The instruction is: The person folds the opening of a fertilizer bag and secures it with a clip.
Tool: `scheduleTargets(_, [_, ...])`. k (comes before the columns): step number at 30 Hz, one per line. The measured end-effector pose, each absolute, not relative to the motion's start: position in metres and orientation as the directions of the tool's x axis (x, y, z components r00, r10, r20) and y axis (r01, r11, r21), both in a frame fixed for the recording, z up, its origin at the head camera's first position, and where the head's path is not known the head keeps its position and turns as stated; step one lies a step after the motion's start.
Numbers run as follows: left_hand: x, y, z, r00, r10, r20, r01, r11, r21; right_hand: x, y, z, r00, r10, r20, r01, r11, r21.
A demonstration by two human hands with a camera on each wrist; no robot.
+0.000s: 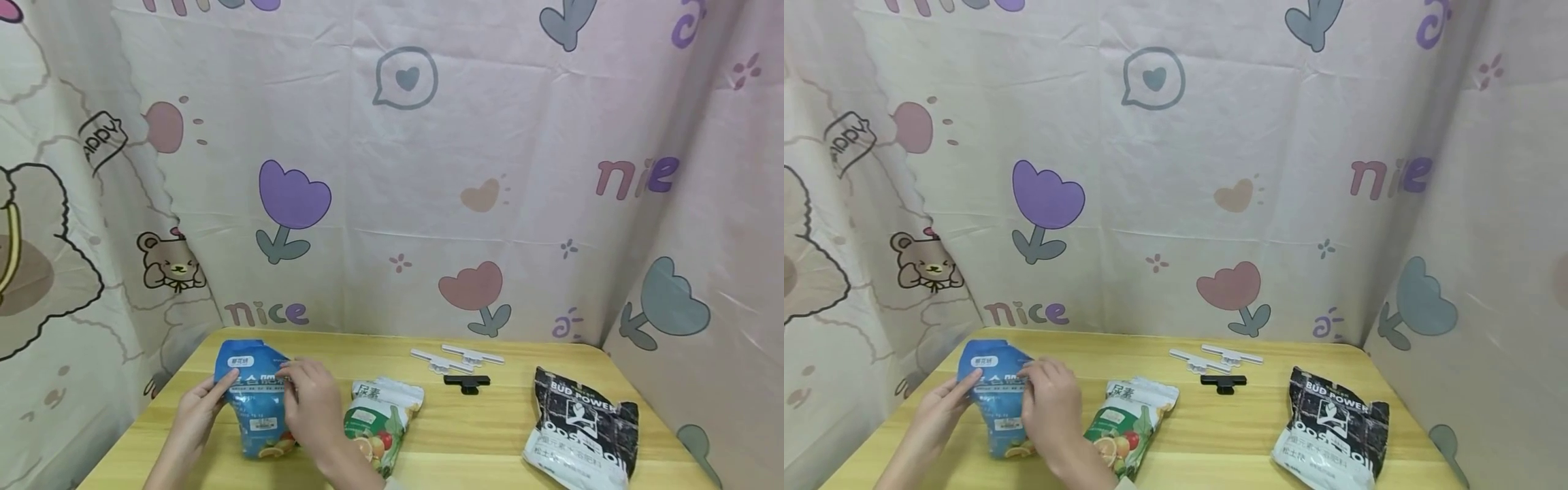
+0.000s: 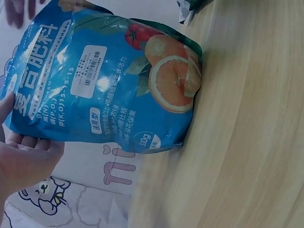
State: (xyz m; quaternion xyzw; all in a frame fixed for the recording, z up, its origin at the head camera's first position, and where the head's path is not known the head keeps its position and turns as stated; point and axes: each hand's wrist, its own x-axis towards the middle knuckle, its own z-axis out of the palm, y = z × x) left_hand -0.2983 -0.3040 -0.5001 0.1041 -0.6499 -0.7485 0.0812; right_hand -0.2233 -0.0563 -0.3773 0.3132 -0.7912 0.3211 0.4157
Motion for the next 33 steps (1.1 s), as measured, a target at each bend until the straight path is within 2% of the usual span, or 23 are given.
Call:
scheduleTargets(2, [-0.298, -0.304, -0.500, -0.962, -0.267, -0.058, -0.021, -0.141, 0.990, -0.224, -0.058, -0.380, -0.475, -0.278, 0.835, -0.732, 0.652, -0.199])
scheduleTargets(5, [-0.298, -0.303, -0.499, -0.957, -0.279, -0.074, -0.038, -0.133, 0.990, -0.225, -0.058, -0.383, -0.507, -0.307, 0.805, -0.707, 0.683, -0.185])
scheduleTargets(20, [-0.302, -0.299, -0.498, -0.945, -0.314, -0.094, -0.055, -0.133, 0.990, -0.227, -0.057, -0.384, -0.567, -0.310, 0.763, -0.673, 0.708, -0.212])
scheduleTargets(23, [-0.302, -0.297, -0.496, -0.942, -0.320, -0.096, -0.057, -0.129, 0.990, -0.227, -0.056, -0.383, -0.645, -0.259, 0.719, -0.657, 0.669, -0.348])
scheduleTargets(25, [-0.301, -0.296, -0.496, -0.942, -0.321, -0.098, -0.059, -0.131, 0.990, -0.227, -0.055, -0.382, -0.730, -0.190, 0.656, -0.617, 0.595, -0.515])
scheduleTargets(27, [-0.301, -0.297, -0.495, -0.943, -0.318, -0.097, -0.058, -0.130, 0.990, -0.227, -0.053, -0.381, -0.822, -0.109, 0.559, -0.540, 0.464, -0.703])
scheduleTargets(29, [-0.301, -0.298, -0.496, -0.944, -0.314, -0.098, -0.059, -0.130, 0.990, -0.228, -0.050, -0.381, -0.893, -0.052, 0.448, -0.441, 0.303, -0.845])
scheduleTargets(31, [-0.300, -0.300, -0.497, -0.946, -0.310, -0.097, -0.059, -0.130, 0.990, -0.229, -0.047, -0.381, -0.940, -0.040, 0.339, -0.341, 0.160, -0.926])
scheduleTargets(33, [-0.299, -0.301, -0.498, -0.947, -0.307, -0.097, -0.057, -0.135, 0.989, -0.230, -0.045, -0.381, -0.962, -0.052, 0.267, -0.271, 0.079, -0.959])
